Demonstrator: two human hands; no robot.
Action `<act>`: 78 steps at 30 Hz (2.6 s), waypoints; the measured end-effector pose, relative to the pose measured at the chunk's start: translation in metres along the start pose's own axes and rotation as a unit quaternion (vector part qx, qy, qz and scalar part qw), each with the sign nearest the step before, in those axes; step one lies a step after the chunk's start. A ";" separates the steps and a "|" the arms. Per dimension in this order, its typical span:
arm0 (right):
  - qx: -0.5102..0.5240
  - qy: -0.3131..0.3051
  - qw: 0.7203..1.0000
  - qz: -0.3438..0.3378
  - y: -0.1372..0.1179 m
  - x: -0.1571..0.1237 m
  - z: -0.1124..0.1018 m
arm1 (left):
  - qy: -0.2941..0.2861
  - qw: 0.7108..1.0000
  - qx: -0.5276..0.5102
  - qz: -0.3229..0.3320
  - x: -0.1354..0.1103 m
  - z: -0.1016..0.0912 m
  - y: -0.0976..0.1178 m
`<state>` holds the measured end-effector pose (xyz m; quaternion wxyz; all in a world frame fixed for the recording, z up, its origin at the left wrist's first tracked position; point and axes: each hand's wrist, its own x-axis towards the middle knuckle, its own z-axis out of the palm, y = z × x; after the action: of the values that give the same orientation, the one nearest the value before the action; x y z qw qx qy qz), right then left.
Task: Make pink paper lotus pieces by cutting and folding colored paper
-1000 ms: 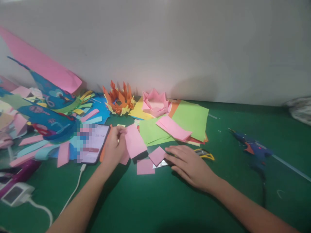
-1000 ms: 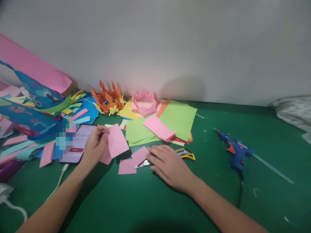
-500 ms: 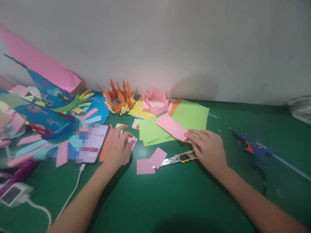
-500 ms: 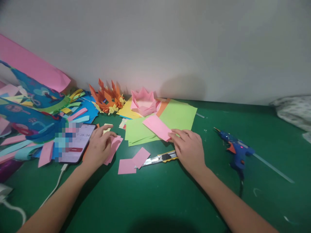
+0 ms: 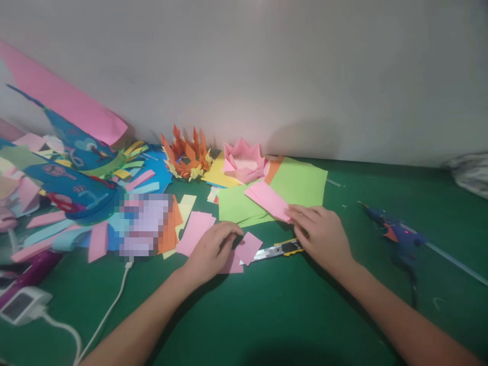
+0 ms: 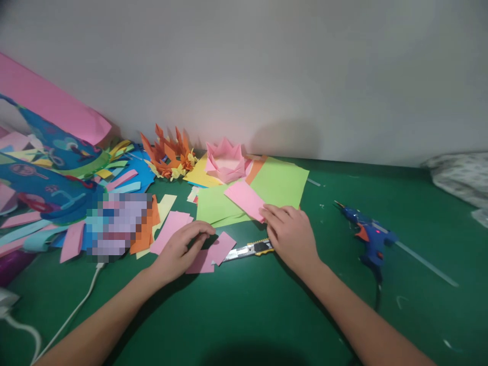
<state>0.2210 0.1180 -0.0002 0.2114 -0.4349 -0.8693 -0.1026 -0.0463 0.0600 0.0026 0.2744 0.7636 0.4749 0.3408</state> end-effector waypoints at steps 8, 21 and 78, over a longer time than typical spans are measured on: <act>0.035 -0.008 0.999 0.000 0.005 0.015 -0.002 | -0.012 0.990 -0.122 -0.071 -0.001 0.004 0.007; 0.097 0.045 0.986 -0.131 -0.031 0.013 -0.019 | 0.052 0.871 -0.446 -0.202 0.004 0.009 0.006; 0.534 -0.025 0.816 0.221 -0.086 -0.001 0.004 | -0.004 0.897 -0.337 -0.287 0.000 0.024 0.025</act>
<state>0.1514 0.0671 -0.0041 0.4060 -0.4368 -0.6726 0.4381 -0.0137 0.0474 0.0065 0.6032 0.4574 0.5288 0.3839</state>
